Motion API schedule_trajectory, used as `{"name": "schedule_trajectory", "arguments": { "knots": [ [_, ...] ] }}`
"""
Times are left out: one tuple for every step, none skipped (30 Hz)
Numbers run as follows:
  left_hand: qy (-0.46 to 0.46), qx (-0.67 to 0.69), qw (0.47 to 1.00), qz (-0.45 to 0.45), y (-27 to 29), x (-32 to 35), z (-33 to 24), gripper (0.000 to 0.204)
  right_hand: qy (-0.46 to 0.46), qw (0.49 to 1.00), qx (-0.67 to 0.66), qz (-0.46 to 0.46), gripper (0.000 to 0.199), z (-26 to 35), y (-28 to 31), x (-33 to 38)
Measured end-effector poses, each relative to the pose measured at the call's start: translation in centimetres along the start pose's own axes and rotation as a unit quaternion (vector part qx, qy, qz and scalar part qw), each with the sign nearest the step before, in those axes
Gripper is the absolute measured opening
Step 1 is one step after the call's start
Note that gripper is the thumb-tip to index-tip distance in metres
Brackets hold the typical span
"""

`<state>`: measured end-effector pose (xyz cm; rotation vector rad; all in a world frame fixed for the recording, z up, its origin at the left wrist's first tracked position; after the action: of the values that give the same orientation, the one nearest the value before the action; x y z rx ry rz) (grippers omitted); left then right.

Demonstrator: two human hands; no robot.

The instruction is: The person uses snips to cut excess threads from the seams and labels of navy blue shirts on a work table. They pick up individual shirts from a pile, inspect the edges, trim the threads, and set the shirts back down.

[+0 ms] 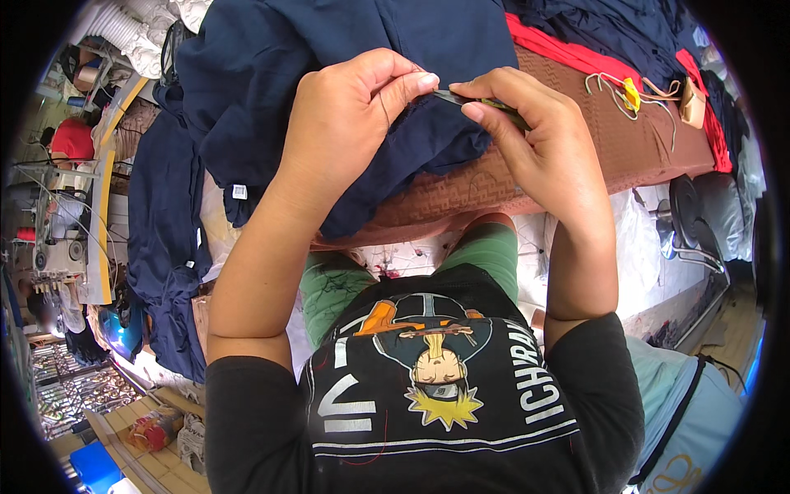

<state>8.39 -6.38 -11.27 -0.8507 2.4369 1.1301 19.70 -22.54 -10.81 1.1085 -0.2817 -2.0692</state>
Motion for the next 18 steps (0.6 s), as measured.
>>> {"name": "schedule_trajectory", "arguments": {
  "knots": [
    [-0.002,-0.001,1.000,-0.002,-0.01,-0.02,-0.06,0.023,0.000,1.000,0.004,0.000,0.011,0.06,-0.02,-0.05],
    [-0.005,-0.002,1.000,-0.005,0.00,0.00,-0.09,0.024,0.000,1.000,0.008,0.000,0.010,0.10,-0.06,-0.09],
    [0.001,0.000,1.000,-0.004,0.00,0.00,-0.12,0.024,0.001,1.000,0.012,0.000,0.010,0.13,-0.08,-0.11],
    [0.006,0.002,1.000,-0.002,0.00,0.01,-0.16,0.024,0.000,1.000,0.014,0.000,0.010,0.18,-0.03,-0.09],
    [0.012,0.005,1.000,-0.001,0.02,0.01,-0.17,0.024,0.000,1.000,0.017,0.001,0.010,0.22,0.06,-0.04],
    [0.026,0.002,1.000,0.016,0.13,0.01,-0.36,0.022,-0.001,1.000,0.020,0.001,0.010,0.20,0.14,0.01],
    [0.041,0.000,0.999,0.033,0.33,0.00,-0.69,0.021,-0.002,1.000,0.012,-0.004,0.010,0.09,0.19,0.05],
    [0.056,-0.003,0.997,0.050,0.43,0.03,-0.87,0.020,-0.004,1.000,0.004,-0.008,0.010,-0.03,0.23,0.12],
    [0.055,-0.005,0.997,0.049,0.43,0.05,-0.88,0.020,-0.005,1.000,-0.004,-0.013,0.010,-0.10,0.24,0.15],
    [0.053,-0.008,0.997,0.048,0.42,0.06,-0.88,0.020,0.000,1.000,-0.002,-0.011,0.010,-0.12,0.19,0.11],
    [0.051,-0.010,0.998,0.047,0.45,0.06,-0.92,0.020,0.004,1.000,0.000,-0.010,0.010,-0.07,0.12,0.03],
    [0.037,-0.002,0.999,0.028,0.37,0.07,-0.80,0.021,0.009,1.000,0.002,-0.008,0.010,0.00,0.05,-0.03],
    [0.023,0.006,1.000,0.009,0.17,0.10,-0.52,0.023,0.005,1.000,0.002,-0.006,0.010,0.08,-0.03,-0.07],
    [0.009,0.015,1.000,-0.009,0.06,0.09,-0.34,0.025,-0.001,1.000,0.002,-0.004,0.010,0.13,-0.14,-0.11],
    [0.021,0.006,1.000,0.009,0.12,0.08,-0.50,0.023,-0.006,1.000,0.002,-0.003,0.010,0.14,-0.19,-0.12],
    [0.032,-0.003,0.999,0.026,0.28,0.06,-0.83,0.021,-0.006,1.000,0.011,0.000,0.010,0.14,-0.13,-0.13],
    [0.045,-0.013,0.998,0.043,0.37,0.04,-1.02,0.019,-0.006,1.000,0.020,0.002,0.011,0.11,0.02,-0.16],
    [0.044,-0.018,0.998,0.043,0.38,0.01,-1.05,0.019,-0.006,1.000,0.028,0.005,0.011,0.11,0.14,-0.20]
  ]
}}
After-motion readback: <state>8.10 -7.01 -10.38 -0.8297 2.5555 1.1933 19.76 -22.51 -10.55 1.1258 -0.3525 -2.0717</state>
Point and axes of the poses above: each hand's wrist, its own x-axis away from the middle knuckle, its own y-axis out of the back of the hand, z = x × y, the point moved 1 cm from there along -x, towards the middle knuckle, and after that the axes turned 10 degrees about -x, right-handed, at the moved point
